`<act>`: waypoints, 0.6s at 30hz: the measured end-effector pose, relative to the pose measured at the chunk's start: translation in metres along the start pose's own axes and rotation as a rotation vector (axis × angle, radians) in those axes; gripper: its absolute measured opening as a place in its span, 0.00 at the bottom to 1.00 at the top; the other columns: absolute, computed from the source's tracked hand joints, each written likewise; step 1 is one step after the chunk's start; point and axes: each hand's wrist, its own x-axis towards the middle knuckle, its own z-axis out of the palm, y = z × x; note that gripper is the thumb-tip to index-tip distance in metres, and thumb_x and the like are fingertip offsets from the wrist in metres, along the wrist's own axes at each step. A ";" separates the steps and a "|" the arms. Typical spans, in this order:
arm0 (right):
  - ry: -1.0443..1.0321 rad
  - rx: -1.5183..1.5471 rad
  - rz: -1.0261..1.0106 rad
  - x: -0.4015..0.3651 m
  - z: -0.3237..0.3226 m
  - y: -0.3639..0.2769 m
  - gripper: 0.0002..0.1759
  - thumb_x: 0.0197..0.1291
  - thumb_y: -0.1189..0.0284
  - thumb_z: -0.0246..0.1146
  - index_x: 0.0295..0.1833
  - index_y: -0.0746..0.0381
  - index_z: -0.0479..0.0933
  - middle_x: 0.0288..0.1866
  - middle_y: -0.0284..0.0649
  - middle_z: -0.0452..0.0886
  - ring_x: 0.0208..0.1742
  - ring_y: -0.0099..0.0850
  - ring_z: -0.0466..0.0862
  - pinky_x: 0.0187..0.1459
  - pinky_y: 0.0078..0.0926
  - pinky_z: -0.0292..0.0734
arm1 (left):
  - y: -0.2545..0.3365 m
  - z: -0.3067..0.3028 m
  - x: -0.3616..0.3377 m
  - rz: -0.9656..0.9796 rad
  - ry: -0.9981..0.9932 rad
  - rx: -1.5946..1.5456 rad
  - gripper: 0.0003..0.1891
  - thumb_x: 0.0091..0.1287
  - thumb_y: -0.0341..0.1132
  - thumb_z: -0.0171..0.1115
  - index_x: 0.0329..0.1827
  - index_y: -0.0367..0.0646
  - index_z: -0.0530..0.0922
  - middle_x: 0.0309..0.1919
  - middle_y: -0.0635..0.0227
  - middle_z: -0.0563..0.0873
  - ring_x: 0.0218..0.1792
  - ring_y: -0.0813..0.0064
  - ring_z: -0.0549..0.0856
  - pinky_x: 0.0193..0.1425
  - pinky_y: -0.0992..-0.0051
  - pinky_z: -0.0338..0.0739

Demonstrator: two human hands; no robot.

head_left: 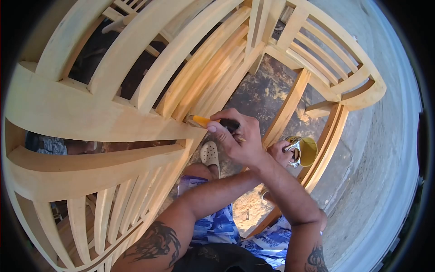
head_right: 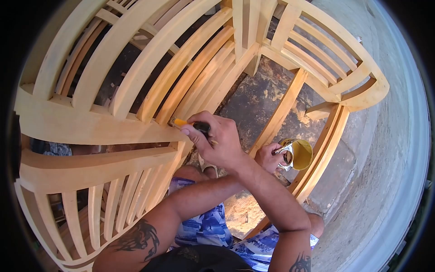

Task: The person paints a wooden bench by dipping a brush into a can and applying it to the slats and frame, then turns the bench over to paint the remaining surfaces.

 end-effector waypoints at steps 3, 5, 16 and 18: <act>0.112 0.212 0.454 0.019 -0.013 0.010 0.15 0.70 0.61 0.68 0.44 0.64 0.80 0.22 0.35 0.80 0.22 0.20 0.79 0.25 0.22 0.73 | -0.036 0.002 0.018 0.043 -0.125 -0.131 0.10 0.73 0.33 0.63 0.50 0.34 0.78 0.38 0.66 0.86 0.35 0.79 0.88 0.32 0.78 0.80; 0.262 0.295 0.579 0.034 -0.019 0.036 0.16 0.72 0.60 0.67 0.43 0.65 0.80 0.22 0.33 0.80 0.22 0.20 0.78 0.24 0.21 0.71 | -0.064 0.000 0.018 0.183 -0.194 -0.355 0.11 0.73 0.33 0.63 0.53 0.36 0.76 0.40 0.68 0.83 0.39 0.81 0.85 0.39 0.78 0.80; 0.362 0.292 0.634 0.064 -0.024 0.062 0.21 0.71 0.55 0.66 0.38 0.64 0.77 0.19 0.34 0.79 0.17 0.20 0.75 0.20 0.22 0.69 | -0.075 -0.007 0.023 0.166 -0.270 -0.347 0.19 0.68 0.41 0.71 0.54 0.41 0.76 0.50 0.63 0.85 0.51 0.73 0.84 0.51 0.67 0.79; 0.461 0.184 0.569 0.078 -0.035 0.078 0.21 0.71 0.55 0.66 0.38 0.65 0.78 0.20 0.35 0.80 0.19 0.21 0.77 0.22 0.22 0.71 | -0.052 -0.010 0.013 0.193 -0.185 -0.151 0.19 0.69 0.44 0.69 0.53 0.40 0.77 0.49 0.62 0.86 0.52 0.72 0.85 0.51 0.66 0.79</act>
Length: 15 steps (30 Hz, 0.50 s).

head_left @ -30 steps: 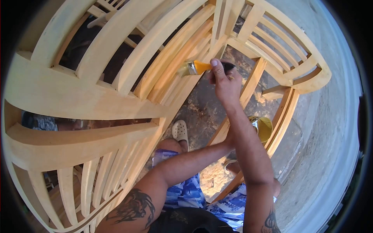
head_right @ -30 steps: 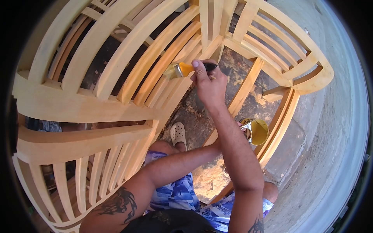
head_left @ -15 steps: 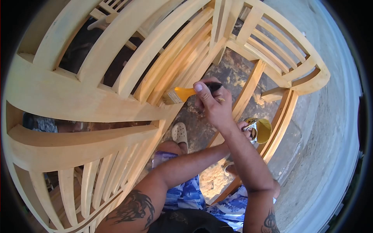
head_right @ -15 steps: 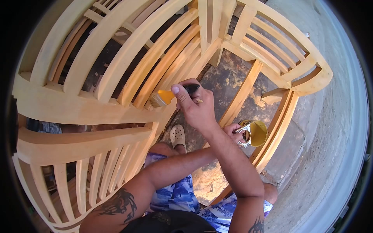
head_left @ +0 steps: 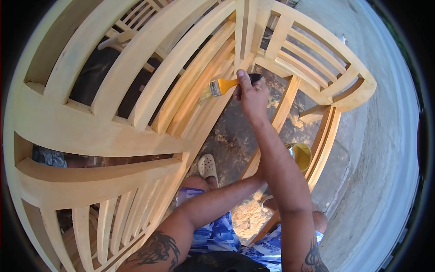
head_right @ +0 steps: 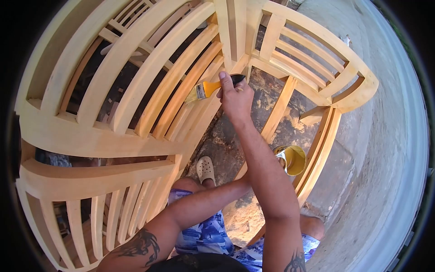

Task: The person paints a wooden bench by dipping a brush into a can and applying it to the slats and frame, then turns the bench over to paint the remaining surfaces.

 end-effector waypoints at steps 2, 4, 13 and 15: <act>0.102 -0.076 -0.091 0.020 -0.011 -0.008 0.22 0.72 0.55 0.65 0.39 0.65 0.79 0.20 0.35 0.79 0.20 0.21 0.76 0.24 0.21 0.70 | 0.037 0.004 -0.004 -0.056 0.036 0.230 0.19 0.69 0.46 0.68 0.52 0.40 0.78 0.48 0.62 0.87 0.51 0.70 0.86 0.50 0.65 0.79; 0.245 -0.201 -0.245 0.038 -0.025 -0.011 0.21 0.71 0.56 0.66 0.38 0.66 0.79 0.20 0.37 0.81 0.21 0.22 0.79 0.26 0.23 0.73 | 0.072 0.011 -0.007 -0.183 0.033 0.485 0.20 0.70 0.48 0.66 0.53 0.41 0.78 0.47 0.62 0.88 0.50 0.69 0.87 0.49 0.63 0.79; 0.024 -0.048 0.045 0.007 0.003 -0.026 0.19 0.71 0.59 0.66 0.37 0.65 0.78 0.19 0.40 0.81 0.20 0.26 0.81 0.27 0.28 0.76 | 0.032 0.002 -0.008 -0.023 -0.028 0.121 0.20 0.70 0.36 0.70 0.59 0.40 0.74 0.50 0.63 0.83 0.51 0.75 0.82 0.53 0.68 0.80; 0.134 -0.220 -0.195 0.019 0.004 -0.020 0.18 0.70 0.60 0.66 0.38 0.65 0.78 0.19 0.41 0.81 0.20 0.28 0.82 0.27 0.29 0.77 | 0.037 0.011 -0.006 0.005 0.092 0.162 0.20 0.69 0.43 0.67 0.56 0.41 0.77 0.46 0.61 0.87 0.48 0.69 0.86 0.48 0.65 0.81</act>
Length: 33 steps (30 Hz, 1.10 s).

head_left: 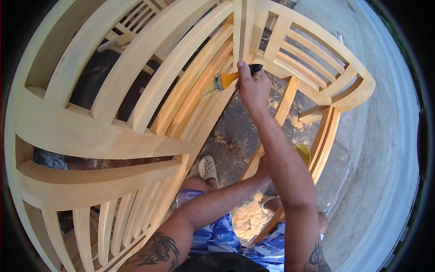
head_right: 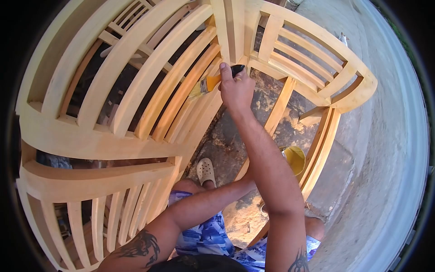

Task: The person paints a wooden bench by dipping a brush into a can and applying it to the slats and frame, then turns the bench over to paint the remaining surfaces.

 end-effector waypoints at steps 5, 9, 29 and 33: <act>0.275 -0.206 -0.383 0.024 -0.012 -0.017 0.14 0.69 0.62 0.67 0.41 0.64 0.80 0.20 0.44 0.82 0.22 0.33 0.85 0.28 0.30 0.78 | -0.003 0.000 0.009 -0.086 0.035 0.048 0.23 0.66 0.49 0.69 0.54 0.41 0.78 0.41 0.56 0.89 0.45 0.61 0.89 0.46 0.61 0.81; 0.038 -0.105 -0.371 0.015 -0.007 -0.008 0.13 0.69 0.62 0.69 0.42 0.62 0.81 0.21 0.43 0.82 0.21 0.35 0.84 0.26 0.29 0.77 | -0.010 0.002 0.010 -0.008 0.012 0.110 0.23 0.64 0.49 0.70 0.54 0.41 0.78 0.40 0.56 0.89 0.45 0.58 0.89 0.47 0.59 0.80; 0.079 0.011 -0.116 -0.001 -0.018 -0.021 0.18 0.71 0.60 0.66 0.41 0.68 0.80 0.19 0.41 0.80 0.23 0.22 0.81 0.30 0.26 0.77 | 0.004 -0.001 0.007 0.047 0.062 0.339 0.21 0.69 0.50 0.64 0.50 0.38 0.80 0.40 0.54 0.90 0.44 0.58 0.90 0.47 0.60 0.81; 0.023 0.017 -0.038 -0.004 -0.005 -0.002 0.17 0.70 0.62 0.67 0.42 0.67 0.80 0.20 0.41 0.80 0.23 0.22 0.79 0.30 0.24 0.76 | -0.001 0.001 0.003 -0.015 0.036 0.244 0.21 0.69 0.50 0.63 0.49 0.38 0.80 0.39 0.53 0.90 0.42 0.56 0.90 0.46 0.58 0.80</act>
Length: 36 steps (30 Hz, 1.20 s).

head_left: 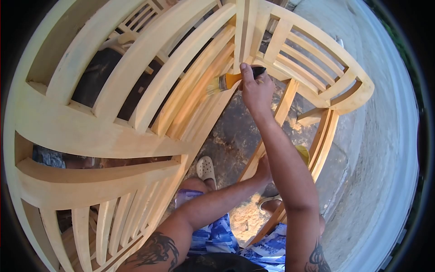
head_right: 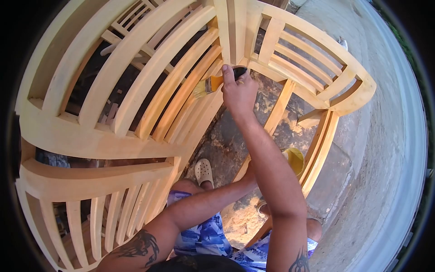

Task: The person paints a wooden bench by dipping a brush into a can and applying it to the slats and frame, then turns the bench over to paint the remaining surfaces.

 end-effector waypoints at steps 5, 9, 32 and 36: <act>0.172 -0.081 -0.275 0.012 -0.018 -0.009 0.14 0.70 0.64 0.68 0.43 0.66 0.81 0.23 0.41 0.83 0.24 0.21 0.80 0.30 0.22 0.77 | 0.007 -0.001 0.003 -0.008 0.057 -0.038 0.21 0.69 0.51 0.64 0.46 0.38 0.81 0.36 0.53 0.90 0.42 0.56 0.90 0.45 0.57 0.79; -0.008 -0.087 -0.327 0.006 -0.013 -0.002 0.11 0.68 0.66 0.69 0.44 0.64 0.82 0.25 0.40 0.84 0.25 0.21 0.81 0.31 0.22 0.77 | 0.004 0.000 0.003 0.093 0.084 0.083 0.21 0.68 0.51 0.64 0.44 0.38 0.81 0.34 0.53 0.89 0.40 0.56 0.90 0.44 0.56 0.79; -0.295 -0.123 -0.294 -0.056 -0.012 -0.007 0.10 0.61 0.70 0.69 0.44 0.63 0.80 0.27 0.46 0.83 0.27 0.37 0.85 0.32 0.32 0.79 | -0.031 0.005 0.007 -0.054 -0.110 -0.244 0.15 0.68 0.33 0.69 0.53 0.36 0.79 0.46 0.65 0.85 0.49 0.77 0.85 0.48 0.73 0.81; -0.491 0.023 -0.280 -0.109 -0.022 -0.014 0.10 0.61 0.72 0.69 0.45 0.65 0.80 0.27 0.41 0.82 0.27 0.30 0.84 0.32 0.29 0.78 | 0.012 0.002 0.003 -0.156 -0.039 -0.281 0.11 0.66 0.32 0.66 0.47 0.33 0.80 0.35 0.65 0.86 0.30 0.77 0.87 0.30 0.75 0.80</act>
